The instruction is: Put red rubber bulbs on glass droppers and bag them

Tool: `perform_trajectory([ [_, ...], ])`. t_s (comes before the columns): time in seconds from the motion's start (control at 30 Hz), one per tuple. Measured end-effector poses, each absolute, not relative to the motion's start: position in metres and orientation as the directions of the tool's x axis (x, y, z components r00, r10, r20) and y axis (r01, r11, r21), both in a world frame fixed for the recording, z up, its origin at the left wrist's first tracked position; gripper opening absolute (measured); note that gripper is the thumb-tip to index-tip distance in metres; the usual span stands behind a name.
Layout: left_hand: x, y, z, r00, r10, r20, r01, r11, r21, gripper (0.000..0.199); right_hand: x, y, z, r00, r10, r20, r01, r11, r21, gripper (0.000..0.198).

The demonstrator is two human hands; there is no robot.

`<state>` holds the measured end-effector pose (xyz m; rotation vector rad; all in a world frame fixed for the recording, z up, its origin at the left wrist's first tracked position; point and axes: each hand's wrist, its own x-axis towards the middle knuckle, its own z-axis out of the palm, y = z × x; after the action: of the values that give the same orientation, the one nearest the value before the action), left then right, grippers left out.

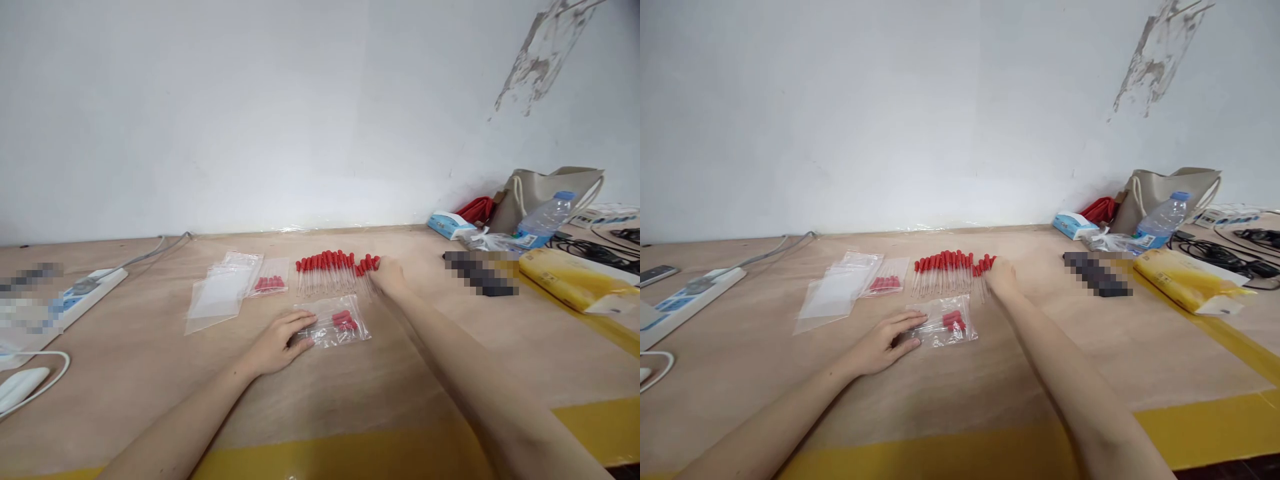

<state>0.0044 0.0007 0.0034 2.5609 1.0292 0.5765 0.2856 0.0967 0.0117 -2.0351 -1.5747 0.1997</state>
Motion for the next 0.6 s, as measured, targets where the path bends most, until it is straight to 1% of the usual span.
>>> perform_trajectory([
  [0.07,0.004,0.001,0.004,0.657,0.713,0.245,0.585,-0.687,0.432,0.039,0.282,0.099,0.013,0.3,0.933,0.2,0.842,-0.16,-0.515,0.003],
  [0.13,0.004,0.001,0.003,0.659,0.71,0.249,0.581,-0.69,0.432,0.04,0.28,0.101,0.015,0.312,0.929,0.2,0.832,-0.166,-0.529,0.009],
  [0.23,0.004,0.001,0.003,0.665,0.7,0.26,0.566,-0.7,0.436,0.039,0.28,0.097,0.018,0.333,0.913,0.235,0.809,-0.148,-0.569,0.031],
  [0.3,0.004,0.001,0.003,0.665,0.698,0.266,0.562,-0.702,0.437,0.039,0.281,0.087,0.018,0.325,0.9,0.292,0.746,-0.053,-0.664,0.05],
  [0.37,0.004,0.001,0.004,0.662,0.7,0.267,0.564,-0.701,0.436,0.039,0.282,0.072,0.012,0.313,0.892,0.326,0.598,0.081,-0.797,0.065],
  [0.43,0.005,0.0,0.004,0.661,0.701,0.266,0.567,-0.7,0.435,0.039,0.283,0.054,0.003,0.304,0.911,0.28,0.374,0.157,-0.914,0.073],
  [0.47,0.005,0.0,0.004,0.662,0.701,0.264,0.568,-0.699,0.434,0.039,0.282,0.045,-0.002,0.299,0.925,0.236,0.246,0.164,-0.955,0.075],
  [0.53,0.005,0.0,0.005,0.667,0.7,0.255,0.571,-0.7,0.429,0.039,0.28,0.032,-0.011,0.293,0.939,0.18,0.074,0.165,-0.983,0.078],
  [0.6,0.005,0.0,0.005,0.669,0.7,0.25,0.575,-0.7,0.424,0.038,0.276,0.025,-0.018,0.296,0.94,0.168,-0.009,0.179,-0.984,0.082],
])
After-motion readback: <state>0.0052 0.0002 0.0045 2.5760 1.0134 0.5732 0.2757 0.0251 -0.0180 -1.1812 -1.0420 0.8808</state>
